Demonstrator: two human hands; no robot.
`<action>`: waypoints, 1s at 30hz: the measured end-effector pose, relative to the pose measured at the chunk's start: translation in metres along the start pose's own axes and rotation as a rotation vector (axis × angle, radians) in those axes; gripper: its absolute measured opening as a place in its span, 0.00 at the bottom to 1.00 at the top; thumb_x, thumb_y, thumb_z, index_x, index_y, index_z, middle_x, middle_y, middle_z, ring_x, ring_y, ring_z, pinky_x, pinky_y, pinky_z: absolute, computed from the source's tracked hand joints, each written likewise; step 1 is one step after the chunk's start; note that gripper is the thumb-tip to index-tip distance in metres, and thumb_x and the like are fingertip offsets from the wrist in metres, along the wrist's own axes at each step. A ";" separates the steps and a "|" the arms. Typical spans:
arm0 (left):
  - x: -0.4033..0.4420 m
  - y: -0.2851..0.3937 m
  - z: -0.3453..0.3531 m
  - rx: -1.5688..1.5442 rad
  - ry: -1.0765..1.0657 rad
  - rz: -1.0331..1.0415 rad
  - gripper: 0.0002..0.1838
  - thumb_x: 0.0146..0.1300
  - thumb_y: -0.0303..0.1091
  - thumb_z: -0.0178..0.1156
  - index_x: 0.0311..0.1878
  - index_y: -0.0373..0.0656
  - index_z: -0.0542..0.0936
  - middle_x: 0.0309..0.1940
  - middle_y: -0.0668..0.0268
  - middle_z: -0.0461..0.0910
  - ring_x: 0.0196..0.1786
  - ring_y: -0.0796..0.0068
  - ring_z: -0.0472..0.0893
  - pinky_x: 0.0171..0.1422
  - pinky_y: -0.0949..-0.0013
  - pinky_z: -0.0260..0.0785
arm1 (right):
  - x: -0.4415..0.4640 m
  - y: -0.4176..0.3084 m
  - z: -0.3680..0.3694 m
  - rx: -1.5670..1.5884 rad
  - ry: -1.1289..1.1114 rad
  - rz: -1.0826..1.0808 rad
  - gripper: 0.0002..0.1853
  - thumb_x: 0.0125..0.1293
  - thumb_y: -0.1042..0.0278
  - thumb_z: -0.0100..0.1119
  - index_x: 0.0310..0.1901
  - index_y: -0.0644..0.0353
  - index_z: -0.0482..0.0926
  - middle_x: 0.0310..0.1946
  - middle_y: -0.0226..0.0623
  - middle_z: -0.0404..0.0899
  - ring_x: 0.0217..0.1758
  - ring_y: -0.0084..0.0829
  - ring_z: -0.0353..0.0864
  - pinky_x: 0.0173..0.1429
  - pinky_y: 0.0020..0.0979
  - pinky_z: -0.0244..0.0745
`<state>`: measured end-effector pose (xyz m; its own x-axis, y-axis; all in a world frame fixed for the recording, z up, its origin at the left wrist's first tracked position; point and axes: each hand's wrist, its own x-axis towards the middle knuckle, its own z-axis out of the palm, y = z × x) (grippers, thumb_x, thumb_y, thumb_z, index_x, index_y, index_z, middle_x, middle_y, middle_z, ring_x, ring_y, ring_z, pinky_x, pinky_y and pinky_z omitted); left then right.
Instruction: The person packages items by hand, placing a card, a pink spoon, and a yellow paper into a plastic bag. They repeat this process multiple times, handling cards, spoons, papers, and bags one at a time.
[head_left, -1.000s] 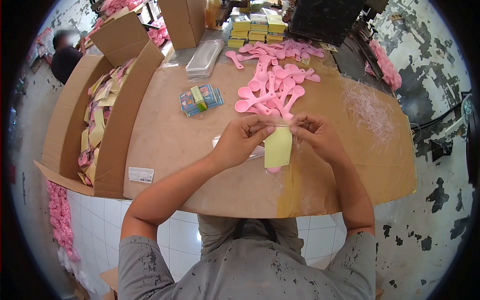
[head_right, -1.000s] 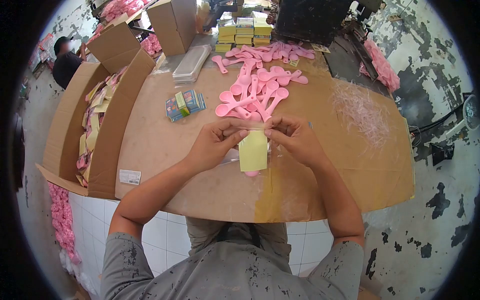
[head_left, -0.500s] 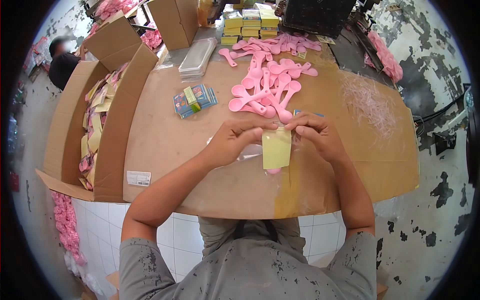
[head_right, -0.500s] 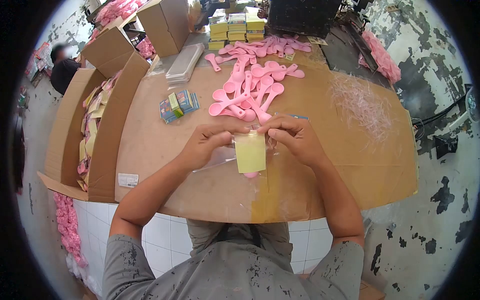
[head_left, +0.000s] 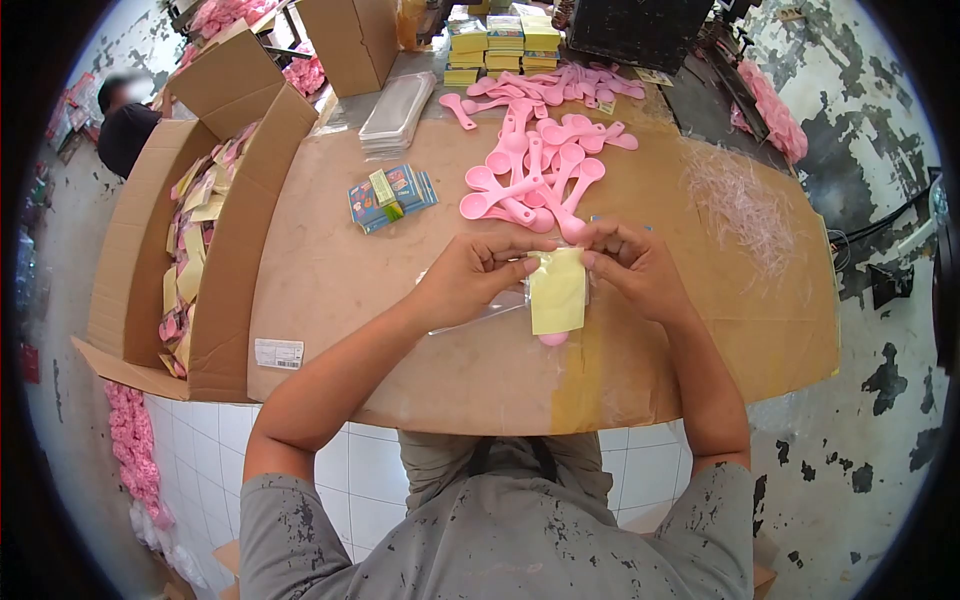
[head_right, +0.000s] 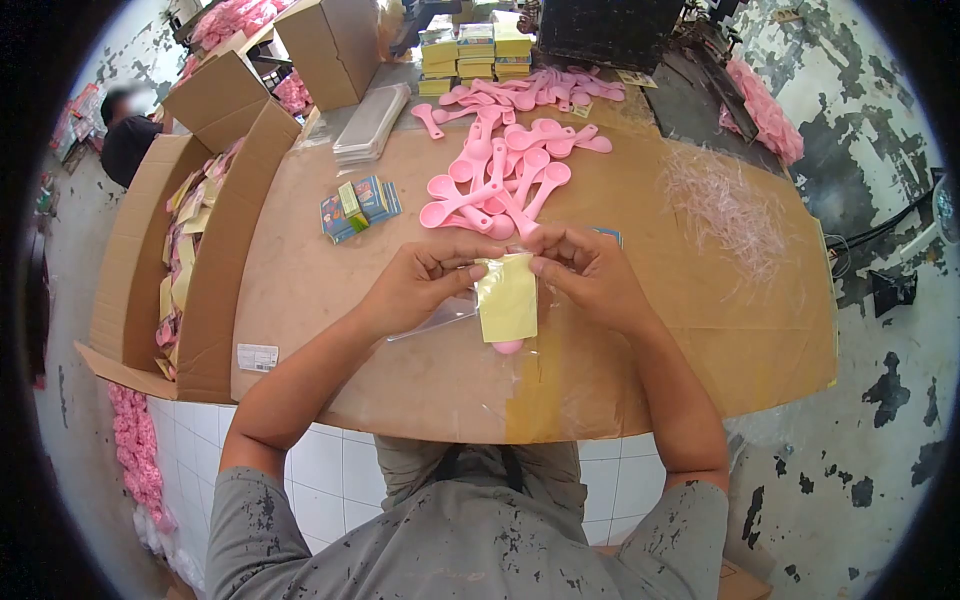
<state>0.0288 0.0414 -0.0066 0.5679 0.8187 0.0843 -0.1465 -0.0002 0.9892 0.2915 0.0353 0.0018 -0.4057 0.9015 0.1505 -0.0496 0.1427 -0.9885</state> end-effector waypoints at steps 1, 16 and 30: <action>-0.001 0.002 0.001 -0.001 0.012 -0.008 0.16 0.77 0.25 0.60 0.65 0.38 0.82 0.60 0.64 0.85 0.60 0.76 0.84 0.64 0.67 0.79 | -0.001 -0.004 0.006 0.054 0.035 0.003 0.21 0.71 0.79 0.66 0.64 0.65 0.77 0.49 0.32 0.83 0.50 0.21 0.83 0.56 0.25 0.79; -0.006 0.018 -0.001 0.082 -0.040 -0.054 0.17 0.76 0.32 0.63 0.62 0.34 0.79 0.54 0.63 0.83 0.53 0.78 0.84 0.51 0.69 0.83 | -0.004 -0.014 0.004 -0.040 -0.013 -0.084 0.20 0.73 0.78 0.64 0.65 0.66 0.77 0.49 0.35 0.85 0.51 0.23 0.85 0.55 0.28 0.81; 0.002 0.028 -0.061 0.434 0.469 0.333 0.21 0.73 0.47 0.63 0.58 0.42 0.82 0.55 0.61 0.84 0.49 0.70 0.85 0.53 0.62 0.78 | -0.003 -0.024 -0.061 -1.033 0.207 -0.142 0.19 0.68 0.64 0.69 0.57 0.62 0.83 0.50 0.40 0.83 0.54 0.35 0.82 0.60 0.36 0.75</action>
<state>-0.0238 0.0784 0.0140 0.1269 0.8957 0.4261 0.1394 -0.4414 0.8864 0.3498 0.0540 0.0254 -0.2888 0.8874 0.3594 0.7542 0.4421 -0.4855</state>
